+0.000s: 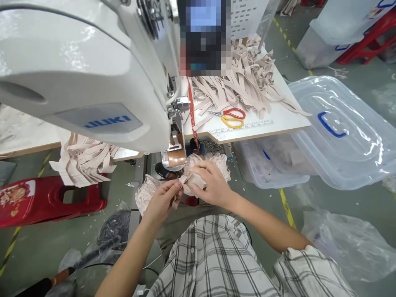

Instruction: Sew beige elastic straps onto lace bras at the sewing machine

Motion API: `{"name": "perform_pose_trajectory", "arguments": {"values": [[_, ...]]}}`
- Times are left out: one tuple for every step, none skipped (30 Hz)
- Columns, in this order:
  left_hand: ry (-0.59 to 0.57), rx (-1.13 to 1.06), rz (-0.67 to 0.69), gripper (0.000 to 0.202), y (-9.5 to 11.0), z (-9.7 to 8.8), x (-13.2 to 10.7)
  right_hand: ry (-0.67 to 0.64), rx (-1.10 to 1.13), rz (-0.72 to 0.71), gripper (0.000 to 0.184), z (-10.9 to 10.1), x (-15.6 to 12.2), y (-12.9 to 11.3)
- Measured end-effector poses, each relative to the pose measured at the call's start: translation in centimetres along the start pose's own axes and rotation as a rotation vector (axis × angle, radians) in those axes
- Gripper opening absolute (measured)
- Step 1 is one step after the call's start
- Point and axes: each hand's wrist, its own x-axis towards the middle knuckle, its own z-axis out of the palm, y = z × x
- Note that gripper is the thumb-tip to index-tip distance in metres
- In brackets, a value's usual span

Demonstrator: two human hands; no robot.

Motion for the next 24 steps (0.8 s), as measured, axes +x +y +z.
{"name": "perform_pose_trajectory", "arguments": {"values": [[0.018,0.104,0.056,0.044,0.0,0.0,-0.2,-0.008,0.019,0.023,0.027,0.0,0.0,-0.3],[0.035,0.206,0.105,0.04,0.1,-0.1,-0.4,-0.035,0.036,0.025,0.026,0.0,0.0,-0.5],[0.051,0.299,0.15,0.037,0.2,-0.1,-0.5,-0.075,0.053,0.013,0.024,0.1,0.1,-0.7],[0.067,0.381,0.193,0.034,0.3,-0.1,-0.6,-0.114,0.065,0.003,0.022,0.1,0.2,-0.8],[0.083,0.454,0.236,0.032,0.4,-0.1,-0.7,-0.147,0.075,-0.002,0.022,0.1,0.4,-0.9],[0.094,0.516,0.274,0.03,0.5,-0.1,-0.8,-0.177,0.083,-0.005,0.02,0.1,0.6,-1.0],[0.096,0.57,0.301,0.03,0.5,0.0,-0.8,-0.21,0.088,-0.008,0.018,-0.1,0.8,-1.0],[0.09,0.617,0.315,0.029,0.6,0.0,-0.8,-0.242,0.088,-0.013,0.015,-0.2,1.1,-1.0],[0.081,0.654,0.32,0.03,0.6,0.0,-0.8,-0.272,0.083,-0.021,0.013,-0.4,1.3,-0.9],[0.075,0.682,0.321,0.03,0.5,0.1,-0.8,-0.299,0.075,-0.034,0.012,-0.6,1.5,-0.9],[0.071,0.699,0.317,0.031,0.5,0.1,-0.7,-0.324,0.066,-0.051,0.013,-0.8,1.6,-0.8],[0.069,0.705,0.312,0.031,0.5,0.1,-0.7,-0.344,0.058,-0.063,0.013,-1.0,1.7,-0.7],[0.07,0.702,0.305,0.031,0.4,0.1,-0.7,-0.354,0.054,-0.063,0.014,-1.1,1.7,-0.6],[0.072,0.693,0.297,0.031,0.4,0.1,-0.6,-0.356,0.058,-0.046,0.015,-1.1,1.6,-0.5],[0.073,0.679,0.288,0.031,0.3,0.1,-0.6,-0.356,0.072,-0.01,0.016,-1.0,1.5,-0.5],[0.072,0.662,0.278,0.032,0.3,0.0,-0.6,-0.348,0.094,0.04,0.017,-0.9,1.3,-0.4],[0.069,0.639,0.263,0.032,0.3,0.0,-0.6,-0.328,0.118,0.096,0.018,-0.7,1.1,-0.4],[0.065,0.613,0.245,0.033,0.2,0.0,-0.6,-0.301,0.136,0.14,0.019,-0.4,0.8,-0.4],[0.063,0.586,0.226,0.034,0.1,0.0,-0.5,-0.266,0.14,0.164,0.019,-0.1,0.5,-0.5],[0.063,0.559,0.209,0.034,0.1,0.1,-0.5,-0.224,0.127,0.165,0.019,0.2,0.1,-0.6],[0.067,0.529,0.195,0.035,0.0,0.1,-0.4,-0.173,0.103,0.147,0.019,0.6,-0.3,-0.8],[0.072,0.498,0.182,0.036,-0.2,0.2,-0.2,-0.119,0.068,0.121,0.019,1.0,-0.7,-1.1],[0.079,0.468,0.173,0.038,-0.3,0.2,-0.1,-0.075,0.032,0.096,0.019,1.4,-1.1,-1.4],[0.09,0.444,0.164,0.039,-0.4,0.2,0.1,-0.047,0.003,0.079,0.021,1.7,-1.4,-1.6]]}}
